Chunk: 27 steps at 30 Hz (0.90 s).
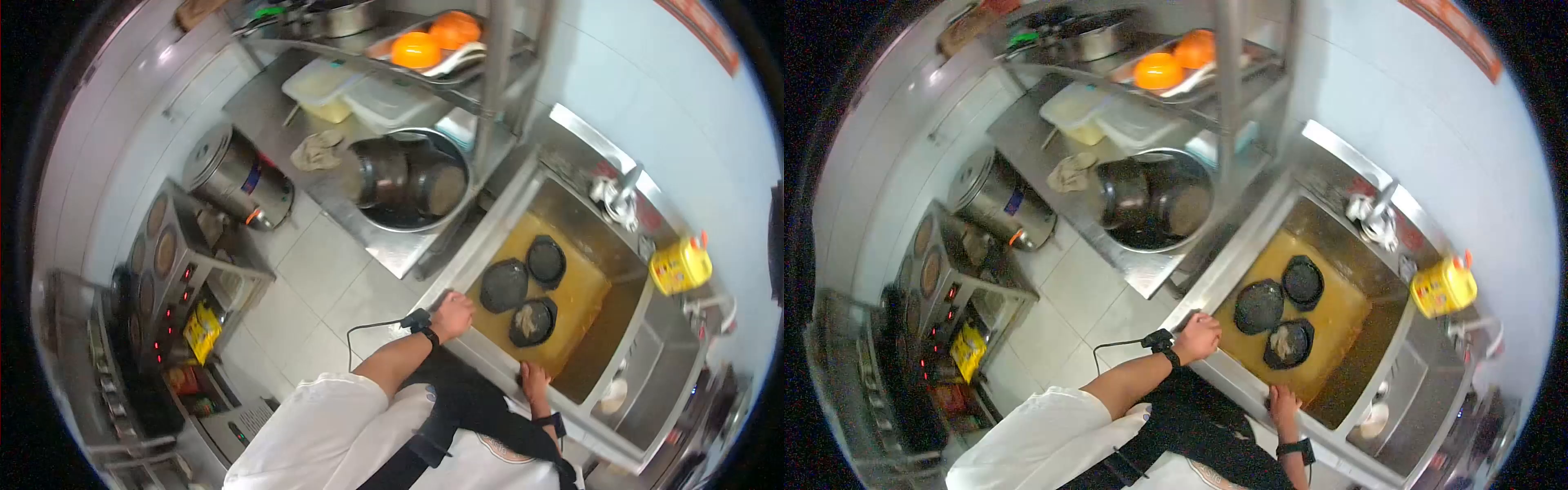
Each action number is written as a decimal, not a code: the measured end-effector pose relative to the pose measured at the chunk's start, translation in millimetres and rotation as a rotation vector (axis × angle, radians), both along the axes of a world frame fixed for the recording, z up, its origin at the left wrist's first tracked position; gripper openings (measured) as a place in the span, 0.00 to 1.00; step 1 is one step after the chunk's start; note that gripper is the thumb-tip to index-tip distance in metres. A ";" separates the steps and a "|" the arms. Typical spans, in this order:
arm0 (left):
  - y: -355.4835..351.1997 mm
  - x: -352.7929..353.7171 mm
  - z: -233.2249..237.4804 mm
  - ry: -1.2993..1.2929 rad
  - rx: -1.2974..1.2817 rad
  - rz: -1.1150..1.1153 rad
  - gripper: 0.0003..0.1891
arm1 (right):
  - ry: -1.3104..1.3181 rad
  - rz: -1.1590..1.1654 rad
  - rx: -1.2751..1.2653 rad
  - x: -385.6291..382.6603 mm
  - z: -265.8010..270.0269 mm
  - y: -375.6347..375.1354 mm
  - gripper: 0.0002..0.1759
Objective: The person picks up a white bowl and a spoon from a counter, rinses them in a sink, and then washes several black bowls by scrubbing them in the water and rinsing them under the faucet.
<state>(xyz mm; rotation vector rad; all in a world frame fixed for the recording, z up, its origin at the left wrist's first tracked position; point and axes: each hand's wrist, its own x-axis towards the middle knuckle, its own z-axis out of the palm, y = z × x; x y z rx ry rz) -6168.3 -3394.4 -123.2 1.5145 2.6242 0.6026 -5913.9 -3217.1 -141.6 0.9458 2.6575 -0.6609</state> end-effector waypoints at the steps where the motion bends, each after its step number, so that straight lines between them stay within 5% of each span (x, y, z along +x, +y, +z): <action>1: -1.4 1.4 -1.5 -0.040 0.000 -0.034 0.04 | -0.033 -0.001 -0.042 0.6 -3.2 2.1 0.19; 5: -2.2 -1.4 -3.4 -0.046 0.023 -0.051 0.03 | -0.011 0.013 -0.121 -5.1 -4.0 5.8 0.19; 7: -3.9 0.1 -3.4 -0.146 0.071 -0.049 0.04 | 0.112 -0.102 -0.362 -10.3 1.2 6.8 0.19; 13: -69.7 -24.1 17.7 -0.541 0.531 0.023 0.04 | 0.514 -0.193 -0.193 -102.4 65.2 -91.7 0.19; 18: -255.3 -96.0 -10.5 -0.656 0.467 0.118 0.07 | 0.586 0.211 -0.439 -233.9 99.7 -242.4 0.15; 21: -374.4 -131.7 -25.5 -0.773 0.427 0.569 0.08 | 0.550 0.536 -0.510 -330.7 114.8 -332.2 0.19; 27: -453.2 -184.2 -32.2 -0.961 0.630 0.787 0.09 | 0.533 0.739 -0.217 -531.8 74.8 -427.2 0.30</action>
